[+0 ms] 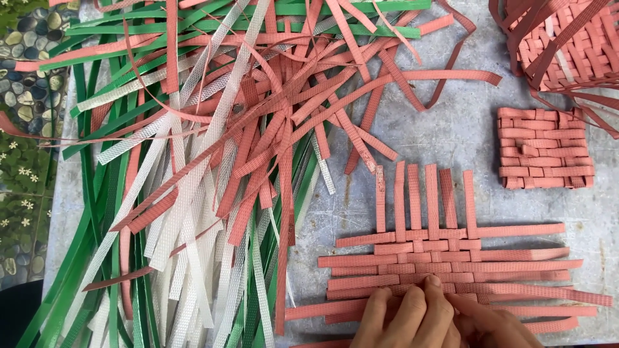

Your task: The person is weaving pink plastic strips together on a small table to create a basket base.

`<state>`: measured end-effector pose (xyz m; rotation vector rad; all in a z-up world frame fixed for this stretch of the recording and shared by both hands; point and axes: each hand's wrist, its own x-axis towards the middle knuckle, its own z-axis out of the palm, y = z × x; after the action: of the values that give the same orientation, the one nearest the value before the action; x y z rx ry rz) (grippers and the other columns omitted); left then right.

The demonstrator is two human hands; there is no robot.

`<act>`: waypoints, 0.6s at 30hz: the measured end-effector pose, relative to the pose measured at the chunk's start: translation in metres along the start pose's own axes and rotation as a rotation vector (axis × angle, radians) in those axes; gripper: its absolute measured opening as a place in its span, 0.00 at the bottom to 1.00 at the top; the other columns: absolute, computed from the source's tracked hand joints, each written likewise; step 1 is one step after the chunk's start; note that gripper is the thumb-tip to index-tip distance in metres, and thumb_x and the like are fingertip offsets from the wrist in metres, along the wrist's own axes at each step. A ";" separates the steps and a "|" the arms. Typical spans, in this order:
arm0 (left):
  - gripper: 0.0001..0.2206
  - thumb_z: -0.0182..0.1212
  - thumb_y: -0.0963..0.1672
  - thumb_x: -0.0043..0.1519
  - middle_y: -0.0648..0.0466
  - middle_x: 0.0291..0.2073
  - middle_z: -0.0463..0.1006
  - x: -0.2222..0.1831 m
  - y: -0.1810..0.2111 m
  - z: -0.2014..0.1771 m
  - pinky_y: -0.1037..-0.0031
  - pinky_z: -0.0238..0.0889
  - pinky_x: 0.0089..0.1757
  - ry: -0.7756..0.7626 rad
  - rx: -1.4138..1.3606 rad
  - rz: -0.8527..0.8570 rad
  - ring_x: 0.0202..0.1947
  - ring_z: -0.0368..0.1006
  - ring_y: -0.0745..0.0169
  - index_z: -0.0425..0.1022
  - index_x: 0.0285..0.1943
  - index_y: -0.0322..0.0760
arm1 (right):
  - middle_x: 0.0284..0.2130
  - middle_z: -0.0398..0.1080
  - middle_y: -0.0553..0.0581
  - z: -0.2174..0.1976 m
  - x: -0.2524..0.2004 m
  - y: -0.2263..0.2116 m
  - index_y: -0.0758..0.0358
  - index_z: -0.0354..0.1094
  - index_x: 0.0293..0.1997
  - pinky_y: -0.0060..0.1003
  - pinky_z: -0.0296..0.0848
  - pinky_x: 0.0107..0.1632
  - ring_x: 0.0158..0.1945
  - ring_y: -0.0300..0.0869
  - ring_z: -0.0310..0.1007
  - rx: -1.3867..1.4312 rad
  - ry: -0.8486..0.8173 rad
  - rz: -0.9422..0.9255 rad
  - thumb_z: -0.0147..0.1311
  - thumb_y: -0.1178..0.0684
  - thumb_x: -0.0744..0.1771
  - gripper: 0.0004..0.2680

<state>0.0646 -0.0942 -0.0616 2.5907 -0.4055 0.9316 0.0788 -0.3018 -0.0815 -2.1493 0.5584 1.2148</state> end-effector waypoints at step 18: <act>0.11 0.57 0.39 0.51 0.46 0.38 0.65 0.041 -0.028 -0.014 0.57 0.63 0.34 -0.717 -0.585 -0.213 0.37 0.66 0.46 0.71 0.42 0.30 | 0.37 0.83 0.67 0.068 -0.037 -0.040 0.74 0.78 0.48 0.30 0.72 0.43 0.38 0.39 0.76 0.590 0.622 -0.078 0.56 0.64 0.62 0.11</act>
<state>0.0978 -0.0687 -0.0310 2.2582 -0.4752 -0.2068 0.0432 -0.2237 -0.0645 -1.9608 0.9413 0.2467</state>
